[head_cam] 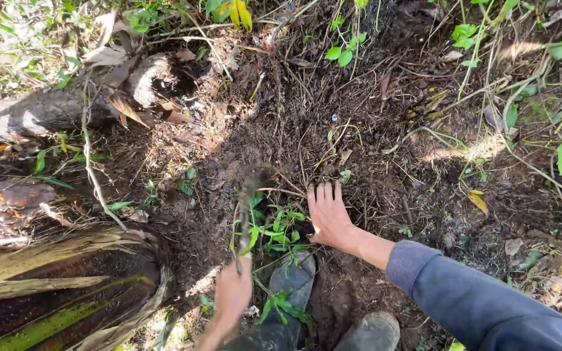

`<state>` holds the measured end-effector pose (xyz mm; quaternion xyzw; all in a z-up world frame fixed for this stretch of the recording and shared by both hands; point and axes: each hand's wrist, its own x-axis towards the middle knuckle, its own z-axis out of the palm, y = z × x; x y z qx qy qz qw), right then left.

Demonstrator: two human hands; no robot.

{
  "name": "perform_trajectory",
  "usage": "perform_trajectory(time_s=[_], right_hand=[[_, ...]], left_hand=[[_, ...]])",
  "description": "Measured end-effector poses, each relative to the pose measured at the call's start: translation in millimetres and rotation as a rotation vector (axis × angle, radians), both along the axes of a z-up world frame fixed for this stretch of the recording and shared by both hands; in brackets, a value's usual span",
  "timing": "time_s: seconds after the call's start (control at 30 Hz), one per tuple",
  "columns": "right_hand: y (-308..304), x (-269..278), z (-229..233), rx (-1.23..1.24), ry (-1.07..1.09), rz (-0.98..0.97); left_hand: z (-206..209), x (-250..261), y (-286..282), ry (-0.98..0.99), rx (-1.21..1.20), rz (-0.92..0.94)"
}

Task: The person uses a small hand hoe to loosen soil and pull weeds from the ground near a tree stump. They repeatedly dig, pull, and place the uprooted plants into a nearby wooden crate.

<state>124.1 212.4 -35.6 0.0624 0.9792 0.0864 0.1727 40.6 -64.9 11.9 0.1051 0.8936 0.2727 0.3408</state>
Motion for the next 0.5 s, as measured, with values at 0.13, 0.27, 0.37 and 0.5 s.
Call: perform_trajectory(time_s=[0.13, 0.27, 0.37, 0.5], right_hand=[[-1.4, -5.8, 10.5, -0.145, -0.028, -0.166], [-3.0, 3.9, -1.1, -0.308, 0.014, -0.288], [0.8, 10.5, -0.1, -0.429, 0.057, -0.355], [19.2, 2.7, 18.5, -0.453, 0.06, -0.488]], left_hand=[[6.5, 7.8, -10.5, -0.193, -0.021, 0.013], [20.0, 1.9, -14.5, -0.074, -0.141, -0.098], [13.2, 3.6, -22.1, 0.07, -0.074, 0.054], [4.3, -4.7, -34.0, 0.288, -0.027, 0.078]])
